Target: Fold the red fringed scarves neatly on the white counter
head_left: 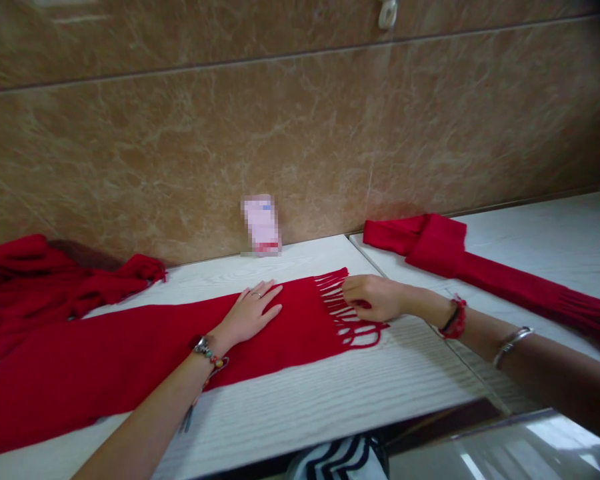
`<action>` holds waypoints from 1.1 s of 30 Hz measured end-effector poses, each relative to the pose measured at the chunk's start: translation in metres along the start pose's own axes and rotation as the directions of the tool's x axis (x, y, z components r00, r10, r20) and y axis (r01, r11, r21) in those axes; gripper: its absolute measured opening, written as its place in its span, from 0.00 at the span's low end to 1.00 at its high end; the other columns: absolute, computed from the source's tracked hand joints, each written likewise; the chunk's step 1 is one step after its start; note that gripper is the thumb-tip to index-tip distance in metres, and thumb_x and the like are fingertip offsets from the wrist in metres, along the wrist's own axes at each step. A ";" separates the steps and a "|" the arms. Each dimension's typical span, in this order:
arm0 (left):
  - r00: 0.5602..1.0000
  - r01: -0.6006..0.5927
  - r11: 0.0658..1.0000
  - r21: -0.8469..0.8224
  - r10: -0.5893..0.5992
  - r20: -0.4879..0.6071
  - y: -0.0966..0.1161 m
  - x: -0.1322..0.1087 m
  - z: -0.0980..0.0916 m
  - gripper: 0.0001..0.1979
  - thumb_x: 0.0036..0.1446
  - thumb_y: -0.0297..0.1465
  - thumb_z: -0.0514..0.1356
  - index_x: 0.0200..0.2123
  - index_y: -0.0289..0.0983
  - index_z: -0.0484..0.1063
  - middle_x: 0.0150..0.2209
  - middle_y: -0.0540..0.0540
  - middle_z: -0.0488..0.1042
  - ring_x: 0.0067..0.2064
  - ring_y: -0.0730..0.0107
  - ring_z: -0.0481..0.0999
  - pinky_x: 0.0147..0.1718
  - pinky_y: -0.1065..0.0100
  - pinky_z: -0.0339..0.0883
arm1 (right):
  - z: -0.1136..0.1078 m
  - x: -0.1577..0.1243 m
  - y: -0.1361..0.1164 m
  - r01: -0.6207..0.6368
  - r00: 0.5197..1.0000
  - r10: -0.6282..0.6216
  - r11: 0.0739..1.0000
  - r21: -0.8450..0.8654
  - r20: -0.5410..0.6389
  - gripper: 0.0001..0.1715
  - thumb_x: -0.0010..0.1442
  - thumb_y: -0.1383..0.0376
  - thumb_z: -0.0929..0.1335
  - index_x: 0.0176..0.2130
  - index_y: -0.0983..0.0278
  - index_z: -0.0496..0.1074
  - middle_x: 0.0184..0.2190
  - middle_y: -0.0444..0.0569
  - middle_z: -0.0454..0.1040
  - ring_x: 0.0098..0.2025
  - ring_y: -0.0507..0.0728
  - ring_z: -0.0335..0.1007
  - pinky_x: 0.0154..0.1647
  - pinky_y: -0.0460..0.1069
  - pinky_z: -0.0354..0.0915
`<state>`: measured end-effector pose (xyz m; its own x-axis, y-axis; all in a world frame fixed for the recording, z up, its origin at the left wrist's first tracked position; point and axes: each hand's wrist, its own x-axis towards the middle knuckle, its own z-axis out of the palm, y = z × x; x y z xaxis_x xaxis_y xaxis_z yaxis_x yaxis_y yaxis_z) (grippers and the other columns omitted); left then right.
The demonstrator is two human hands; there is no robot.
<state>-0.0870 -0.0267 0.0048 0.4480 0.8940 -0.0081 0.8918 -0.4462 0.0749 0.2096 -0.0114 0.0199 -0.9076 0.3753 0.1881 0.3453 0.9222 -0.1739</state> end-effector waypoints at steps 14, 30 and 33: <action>0.981 -0.169 0.986 0.018 0.166 0.099 0.006 -0.004 -0.009 0.23 0.64 0.38 0.39 0.61 0.43 0.49 0.64 0.49 0.43 0.64 0.67 0.43 0.60 0.58 0.40 | -0.004 -0.007 -0.025 0.097 0.995 -0.096 0.990 0.104 -0.011 0.10 0.54 0.69 0.63 0.23 0.62 0.66 0.23 0.45 0.68 0.27 0.52 0.60 0.34 0.47 0.58; 0.984 -0.175 0.985 -0.001 0.175 0.035 0.005 -0.003 -0.007 0.23 0.63 0.39 0.40 0.60 0.40 0.53 0.63 0.46 0.47 0.63 0.66 0.46 0.59 0.58 0.44 | -0.016 -0.019 -0.031 -0.047 0.986 0.034 0.996 0.075 0.165 0.07 0.48 0.74 0.63 0.24 0.65 0.69 0.23 0.45 0.69 0.26 0.51 0.59 0.30 0.46 0.57; 0.983 -0.182 0.983 0.000 0.182 0.035 0.005 -0.003 -0.007 0.23 0.63 0.39 0.40 0.60 0.40 0.53 0.63 0.46 0.47 0.63 0.66 0.47 0.59 0.58 0.44 | -0.029 -0.030 -0.020 -0.181 0.953 0.154 0.980 0.080 0.261 0.10 0.49 0.71 0.62 0.20 0.65 0.69 0.18 0.42 0.65 0.21 0.49 0.55 0.25 0.46 0.54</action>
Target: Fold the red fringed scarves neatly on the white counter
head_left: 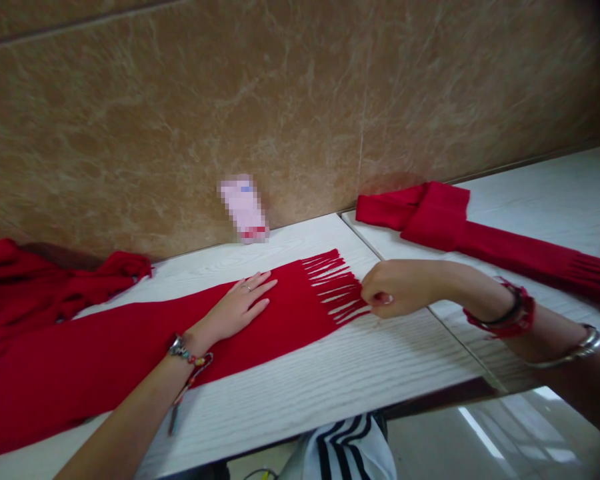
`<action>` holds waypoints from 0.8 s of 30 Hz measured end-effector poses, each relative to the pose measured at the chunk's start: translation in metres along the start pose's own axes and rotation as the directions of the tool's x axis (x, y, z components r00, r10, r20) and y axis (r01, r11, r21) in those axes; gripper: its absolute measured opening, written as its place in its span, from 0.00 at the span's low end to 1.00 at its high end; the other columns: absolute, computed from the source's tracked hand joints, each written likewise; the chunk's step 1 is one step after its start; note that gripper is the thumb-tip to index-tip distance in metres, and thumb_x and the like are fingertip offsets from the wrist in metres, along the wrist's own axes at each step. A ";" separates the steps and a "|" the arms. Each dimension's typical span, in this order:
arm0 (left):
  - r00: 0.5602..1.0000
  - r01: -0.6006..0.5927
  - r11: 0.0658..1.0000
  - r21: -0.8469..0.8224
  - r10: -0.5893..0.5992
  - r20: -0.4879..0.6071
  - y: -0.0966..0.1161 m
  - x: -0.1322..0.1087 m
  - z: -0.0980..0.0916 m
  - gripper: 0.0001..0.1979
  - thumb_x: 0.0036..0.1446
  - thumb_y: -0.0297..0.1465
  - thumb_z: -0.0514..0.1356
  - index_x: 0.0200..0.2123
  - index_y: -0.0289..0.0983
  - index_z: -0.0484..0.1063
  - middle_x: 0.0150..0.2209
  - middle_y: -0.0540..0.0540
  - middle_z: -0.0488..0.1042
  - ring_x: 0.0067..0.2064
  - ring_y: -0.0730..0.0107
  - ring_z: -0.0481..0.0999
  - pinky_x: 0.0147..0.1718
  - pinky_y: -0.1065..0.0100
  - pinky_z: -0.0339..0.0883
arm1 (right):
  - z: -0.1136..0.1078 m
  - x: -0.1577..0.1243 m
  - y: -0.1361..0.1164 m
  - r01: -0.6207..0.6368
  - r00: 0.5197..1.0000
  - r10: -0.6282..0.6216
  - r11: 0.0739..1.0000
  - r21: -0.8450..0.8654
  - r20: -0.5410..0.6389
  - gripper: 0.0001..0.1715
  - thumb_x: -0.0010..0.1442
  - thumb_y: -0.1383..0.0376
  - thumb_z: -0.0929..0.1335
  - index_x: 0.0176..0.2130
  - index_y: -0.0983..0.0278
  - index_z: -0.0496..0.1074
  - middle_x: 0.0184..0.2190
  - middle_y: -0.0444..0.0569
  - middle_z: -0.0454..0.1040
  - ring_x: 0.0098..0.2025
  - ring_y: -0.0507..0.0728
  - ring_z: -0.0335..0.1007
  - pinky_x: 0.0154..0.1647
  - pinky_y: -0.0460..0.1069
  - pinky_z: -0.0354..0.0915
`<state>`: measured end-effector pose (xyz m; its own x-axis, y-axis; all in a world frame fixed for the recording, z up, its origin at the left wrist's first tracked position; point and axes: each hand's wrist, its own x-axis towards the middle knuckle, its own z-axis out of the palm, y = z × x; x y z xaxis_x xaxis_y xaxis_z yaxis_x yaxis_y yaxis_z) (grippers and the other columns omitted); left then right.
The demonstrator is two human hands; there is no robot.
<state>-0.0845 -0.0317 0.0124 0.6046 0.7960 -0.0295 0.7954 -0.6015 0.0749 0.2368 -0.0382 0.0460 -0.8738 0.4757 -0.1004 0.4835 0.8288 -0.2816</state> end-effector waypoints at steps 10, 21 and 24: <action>0.999 -0.014 1.000 -0.001 0.014 -0.031 -0.003 0.001 0.003 0.23 0.63 0.40 0.41 0.60 0.42 0.53 0.63 0.47 0.49 0.63 0.66 0.47 0.59 0.59 0.45 | 0.010 0.018 -0.032 0.234 0.938 -0.229 0.972 -0.010 -0.261 0.07 0.54 0.72 0.62 0.33 0.65 0.69 0.35 0.51 0.69 0.39 0.54 0.63 0.41 0.49 0.59; 0.998 -0.032 0.999 -0.001 0.032 -0.063 -0.006 0.003 0.008 0.23 0.63 0.40 0.41 0.59 0.42 0.55 0.63 0.47 0.49 0.63 0.67 0.47 0.59 0.61 0.44 | -0.005 0.000 -0.002 0.049 0.956 -0.071 0.995 -0.082 -0.285 0.10 0.55 0.69 0.61 0.25 0.65 0.69 0.25 0.47 0.68 0.29 0.51 0.62 0.33 0.46 0.59; 0.996 -0.038 0.999 -0.008 0.037 -0.078 -0.007 0.002 0.011 0.23 0.63 0.41 0.42 0.59 0.43 0.54 0.63 0.48 0.49 0.63 0.68 0.47 0.59 0.62 0.43 | 0.004 0.016 -0.025 0.217 0.928 -0.218 0.975 -0.037 -0.301 0.09 0.57 0.71 0.61 0.32 0.66 0.69 0.30 0.49 0.70 0.35 0.53 0.63 0.38 0.47 0.60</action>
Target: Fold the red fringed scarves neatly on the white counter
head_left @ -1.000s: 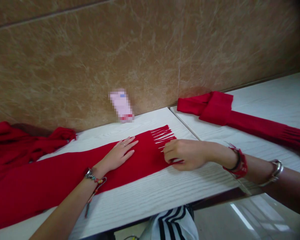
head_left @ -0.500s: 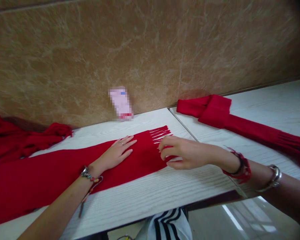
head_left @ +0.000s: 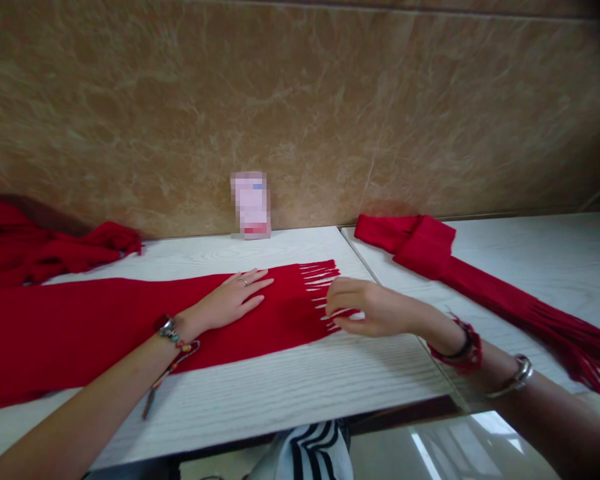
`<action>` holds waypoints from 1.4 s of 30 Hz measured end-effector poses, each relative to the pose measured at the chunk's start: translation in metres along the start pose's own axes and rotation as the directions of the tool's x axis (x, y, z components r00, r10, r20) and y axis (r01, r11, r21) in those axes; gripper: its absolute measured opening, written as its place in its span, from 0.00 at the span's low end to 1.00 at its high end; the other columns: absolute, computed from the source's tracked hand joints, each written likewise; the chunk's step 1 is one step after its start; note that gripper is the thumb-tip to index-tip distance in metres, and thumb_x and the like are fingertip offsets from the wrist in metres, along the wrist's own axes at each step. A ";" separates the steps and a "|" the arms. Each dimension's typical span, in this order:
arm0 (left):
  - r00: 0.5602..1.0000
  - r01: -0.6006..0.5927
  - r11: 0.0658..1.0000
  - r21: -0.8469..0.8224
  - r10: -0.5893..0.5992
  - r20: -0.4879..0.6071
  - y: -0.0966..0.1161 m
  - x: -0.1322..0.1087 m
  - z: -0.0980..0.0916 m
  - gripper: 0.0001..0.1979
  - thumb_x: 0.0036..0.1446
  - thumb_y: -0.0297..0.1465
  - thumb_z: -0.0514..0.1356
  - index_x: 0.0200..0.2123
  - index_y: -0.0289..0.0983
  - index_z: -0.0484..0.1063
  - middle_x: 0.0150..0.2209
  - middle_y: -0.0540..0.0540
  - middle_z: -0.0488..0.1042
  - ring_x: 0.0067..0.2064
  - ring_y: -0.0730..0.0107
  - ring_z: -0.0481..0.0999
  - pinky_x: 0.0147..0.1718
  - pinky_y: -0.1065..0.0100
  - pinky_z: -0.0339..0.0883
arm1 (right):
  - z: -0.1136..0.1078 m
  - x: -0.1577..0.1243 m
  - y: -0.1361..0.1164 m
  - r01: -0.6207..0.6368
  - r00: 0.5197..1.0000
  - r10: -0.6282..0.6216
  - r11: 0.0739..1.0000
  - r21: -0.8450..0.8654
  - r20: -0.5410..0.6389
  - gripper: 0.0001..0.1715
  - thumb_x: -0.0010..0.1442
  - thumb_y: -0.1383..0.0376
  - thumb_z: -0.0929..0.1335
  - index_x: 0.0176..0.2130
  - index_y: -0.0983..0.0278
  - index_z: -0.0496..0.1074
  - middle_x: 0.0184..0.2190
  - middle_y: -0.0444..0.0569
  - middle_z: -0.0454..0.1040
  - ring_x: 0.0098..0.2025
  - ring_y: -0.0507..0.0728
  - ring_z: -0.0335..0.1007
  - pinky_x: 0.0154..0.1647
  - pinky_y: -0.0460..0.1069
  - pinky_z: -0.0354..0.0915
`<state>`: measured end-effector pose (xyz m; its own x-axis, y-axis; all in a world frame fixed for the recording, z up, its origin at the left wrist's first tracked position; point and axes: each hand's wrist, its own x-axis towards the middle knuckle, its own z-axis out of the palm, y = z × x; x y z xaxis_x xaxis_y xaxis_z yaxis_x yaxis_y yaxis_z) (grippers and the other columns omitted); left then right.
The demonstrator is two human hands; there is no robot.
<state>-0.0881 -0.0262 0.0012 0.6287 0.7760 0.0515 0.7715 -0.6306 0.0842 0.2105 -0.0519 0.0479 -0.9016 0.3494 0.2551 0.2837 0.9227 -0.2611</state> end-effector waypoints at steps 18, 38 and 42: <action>0.984 -0.136 0.989 -0.050 0.141 0.109 0.045 -0.007 -0.012 0.23 0.62 0.43 0.45 0.60 0.51 0.50 0.63 0.54 0.46 0.64 0.62 0.41 0.59 0.55 0.36 | 0.022 0.001 0.029 -0.129 0.978 0.142 0.988 -0.089 0.154 0.25 0.61 0.63 0.60 0.56 0.66 0.60 0.57 0.56 0.59 0.59 0.57 0.53 0.58 0.55 0.53; 0.988 -0.151 0.986 -0.065 0.154 0.034 0.039 -0.006 -0.004 0.22 0.62 0.43 0.44 0.59 0.52 0.51 0.63 0.53 0.48 0.64 0.62 0.43 0.59 0.53 0.37 | 0.011 -0.021 0.038 -0.422 0.862 0.459 0.885 -0.198 0.214 0.31 0.63 0.55 0.54 0.61 0.66 0.51 0.60 0.58 0.53 0.62 0.61 0.47 0.60 0.61 0.48; 0.987 -0.157 0.987 -0.041 0.158 0.027 0.039 -0.006 -0.002 0.23 0.62 0.43 0.44 0.60 0.50 0.50 0.63 0.51 0.47 0.64 0.61 0.43 0.58 0.53 0.38 | 0.019 -0.004 0.041 -0.378 0.926 0.364 0.897 -0.228 -0.103 0.31 0.64 0.57 0.54 0.62 0.65 0.46 0.62 0.57 0.48 0.64 0.61 0.36 0.61 0.63 0.44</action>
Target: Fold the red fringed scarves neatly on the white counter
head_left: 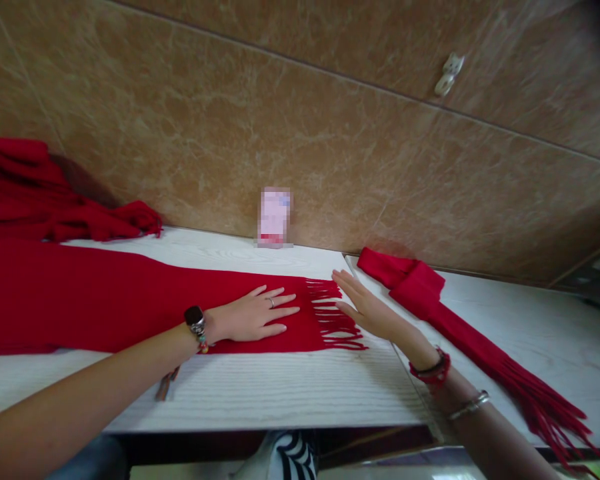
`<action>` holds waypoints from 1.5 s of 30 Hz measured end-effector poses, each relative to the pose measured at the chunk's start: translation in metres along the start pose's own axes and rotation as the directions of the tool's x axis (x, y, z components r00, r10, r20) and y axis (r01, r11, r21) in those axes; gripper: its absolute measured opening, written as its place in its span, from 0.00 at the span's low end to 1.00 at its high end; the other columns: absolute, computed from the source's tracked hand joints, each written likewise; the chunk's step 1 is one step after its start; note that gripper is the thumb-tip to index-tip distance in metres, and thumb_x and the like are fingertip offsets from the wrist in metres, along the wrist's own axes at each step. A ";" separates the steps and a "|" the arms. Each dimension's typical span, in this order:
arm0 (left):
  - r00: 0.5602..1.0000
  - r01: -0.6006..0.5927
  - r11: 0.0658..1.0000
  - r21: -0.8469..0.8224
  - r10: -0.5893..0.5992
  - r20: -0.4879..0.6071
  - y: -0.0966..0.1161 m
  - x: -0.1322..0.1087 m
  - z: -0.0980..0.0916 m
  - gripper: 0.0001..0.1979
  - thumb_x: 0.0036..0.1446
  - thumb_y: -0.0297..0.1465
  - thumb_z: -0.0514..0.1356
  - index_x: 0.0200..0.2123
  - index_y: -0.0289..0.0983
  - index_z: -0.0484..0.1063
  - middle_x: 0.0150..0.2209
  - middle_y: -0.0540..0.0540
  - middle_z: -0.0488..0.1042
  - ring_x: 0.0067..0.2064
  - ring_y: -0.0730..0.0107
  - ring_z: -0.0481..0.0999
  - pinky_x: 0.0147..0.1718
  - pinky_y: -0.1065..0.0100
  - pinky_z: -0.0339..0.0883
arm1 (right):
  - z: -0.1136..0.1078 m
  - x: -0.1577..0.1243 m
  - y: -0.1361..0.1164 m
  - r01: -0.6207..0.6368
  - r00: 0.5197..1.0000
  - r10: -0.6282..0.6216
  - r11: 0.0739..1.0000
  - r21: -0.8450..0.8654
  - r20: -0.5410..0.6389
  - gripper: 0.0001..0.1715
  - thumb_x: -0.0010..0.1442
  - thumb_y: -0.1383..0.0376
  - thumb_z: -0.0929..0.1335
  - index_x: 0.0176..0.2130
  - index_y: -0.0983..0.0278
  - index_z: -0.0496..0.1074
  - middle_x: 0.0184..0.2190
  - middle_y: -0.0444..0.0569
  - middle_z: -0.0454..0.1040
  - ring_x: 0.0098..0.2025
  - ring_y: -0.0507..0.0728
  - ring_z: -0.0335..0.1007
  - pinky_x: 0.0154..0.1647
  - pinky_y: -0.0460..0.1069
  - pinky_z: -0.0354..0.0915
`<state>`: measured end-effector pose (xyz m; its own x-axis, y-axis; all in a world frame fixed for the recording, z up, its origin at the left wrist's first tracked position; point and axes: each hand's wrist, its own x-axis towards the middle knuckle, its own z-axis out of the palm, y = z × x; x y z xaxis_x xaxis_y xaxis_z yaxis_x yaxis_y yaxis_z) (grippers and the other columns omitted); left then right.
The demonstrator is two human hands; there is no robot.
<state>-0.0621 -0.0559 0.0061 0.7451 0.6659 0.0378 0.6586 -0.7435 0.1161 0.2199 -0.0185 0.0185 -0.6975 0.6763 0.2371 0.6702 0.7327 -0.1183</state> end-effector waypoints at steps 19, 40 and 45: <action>0.995 0.098 0.994 -0.055 -0.097 0.026 0.001 0.000 0.001 0.24 0.60 0.46 0.44 0.60 0.55 0.48 0.64 0.51 0.45 0.63 0.45 0.39 0.54 0.37 0.36 | 0.020 0.012 -0.012 0.102 0.978 -0.096 0.994 -0.025 0.183 0.33 0.64 0.57 0.53 0.63 0.67 0.40 0.63 0.59 0.42 0.64 0.60 0.34 0.60 0.62 0.43; 0.991 0.106 0.994 -0.011 -0.104 0.085 0.002 0.001 -0.003 0.25 0.61 0.47 0.42 0.61 0.53 0.46 0.64 0.53 0.41 0.63 0.46 0.36 0.55 0.39 0.33 | 0.015 0.019 -0.001 -0.034 0.999 0.044 0.960 -0.279 0.031 0.15 0.63 0.63 0.58 0.41 0.66 0.69 0.40 0.55 0.70 0.42 0.58 0.65 0.45 0.53 0.60; 0.989 0.111 0.994 -0.004 -0.110 0.098 0.002 0.000 -0.005 0.25 0.61 0.46 0.41 0.61 0.53 0.46 0.64 0.53 0.40 0.63 0.47 0.36 0.55 0.40 0.33 | 0.004 0.006 0.026 -0.238 0.967 0.254 0.866 -0.439 -0.023 0.19 0.63 0.62 0.56 0.34 0.68 0.71 0.35 0.58 0.71 0.40 0.60 0.67 0.43 0.54 0.61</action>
<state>-0.0610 -0.0574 0.0113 0.6745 0.7347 -0.0729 0.7371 -0.6644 0.1235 0.2318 0.0049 0.0135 -0.4981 0.8384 0.2213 0.8582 0.4402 0.2640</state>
